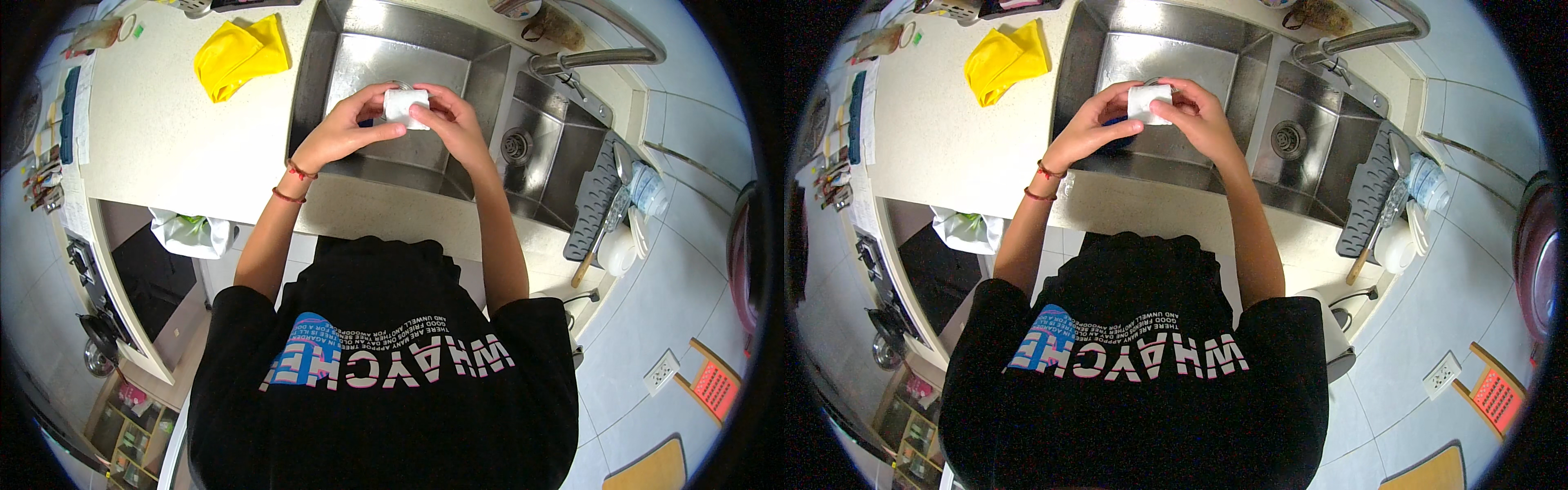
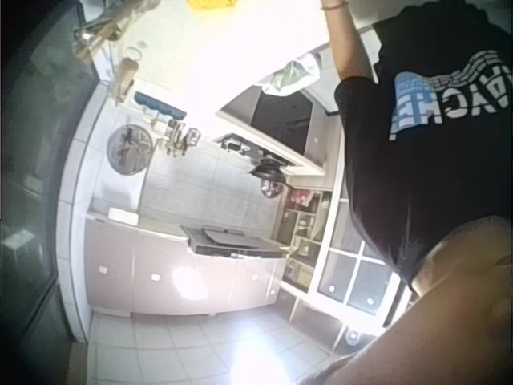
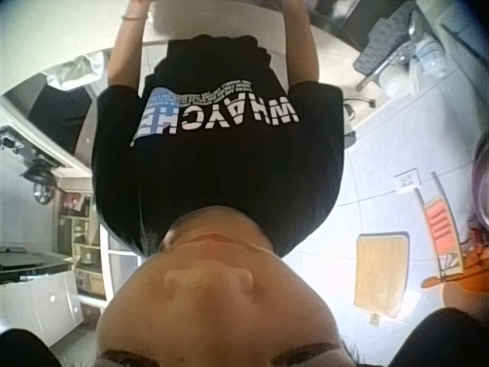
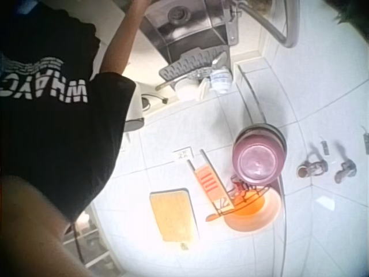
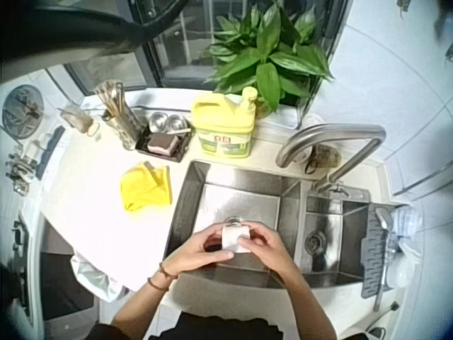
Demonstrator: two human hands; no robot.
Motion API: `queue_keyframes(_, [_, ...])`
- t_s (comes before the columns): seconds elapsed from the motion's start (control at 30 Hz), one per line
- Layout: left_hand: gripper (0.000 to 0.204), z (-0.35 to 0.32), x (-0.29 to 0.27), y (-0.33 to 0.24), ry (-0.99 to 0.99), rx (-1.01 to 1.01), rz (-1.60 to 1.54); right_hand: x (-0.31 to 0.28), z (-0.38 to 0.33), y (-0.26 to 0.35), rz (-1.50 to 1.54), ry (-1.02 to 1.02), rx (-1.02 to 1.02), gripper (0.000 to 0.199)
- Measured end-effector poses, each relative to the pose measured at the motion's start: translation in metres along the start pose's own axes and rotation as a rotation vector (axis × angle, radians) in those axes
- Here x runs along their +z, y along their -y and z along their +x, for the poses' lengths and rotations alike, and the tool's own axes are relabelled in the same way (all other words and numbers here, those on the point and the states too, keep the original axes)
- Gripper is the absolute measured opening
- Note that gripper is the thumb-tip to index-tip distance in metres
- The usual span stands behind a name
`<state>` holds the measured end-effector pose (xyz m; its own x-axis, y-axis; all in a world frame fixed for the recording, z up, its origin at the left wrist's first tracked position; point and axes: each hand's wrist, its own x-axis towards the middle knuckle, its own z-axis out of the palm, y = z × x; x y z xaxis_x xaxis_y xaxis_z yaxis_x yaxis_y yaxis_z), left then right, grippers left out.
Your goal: The person scrubs a stainless steel double-basin kitchen sink with a pink sponge under running water, then rinses the sponge. They wipe the sink and countertop with a blue cloth, remove the drain stopper, and clean around the drain before replacing it and drying the sink with the cloth.
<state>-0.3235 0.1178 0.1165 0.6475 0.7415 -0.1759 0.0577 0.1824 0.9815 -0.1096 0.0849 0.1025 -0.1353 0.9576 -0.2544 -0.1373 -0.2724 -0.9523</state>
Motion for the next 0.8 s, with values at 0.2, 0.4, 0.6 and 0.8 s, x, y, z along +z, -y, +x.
queue_keyframes(0.2, [0.047,-0.002,0.005,0.003,-0.051,-0.108,-0.150,0.007,-0.004,-0.008,-0.010,-0.076,-0.044,0.040])
queue_keyframes(0.4, [0.033,-0.001,0.009,0.005,-0.115,-0.094,-0.156,0.012,-0.009,-0.009,-0.020,-0.114,-0.038,0.043])
queue_keyframes(0.6, [0.022,-0.003,0.006,0.016,-0.168,-0.078,-0.038,0.011,-0.013,-0.001,0.007,0.024,-0.038,0.038])
queue_keyframes(0.8, [0.023,-0.006,0.003,0.015,-0.109,-0.045,-0.127,0.011,-0.013,-0.003,-0.075,0.015,-0.097,0.017])
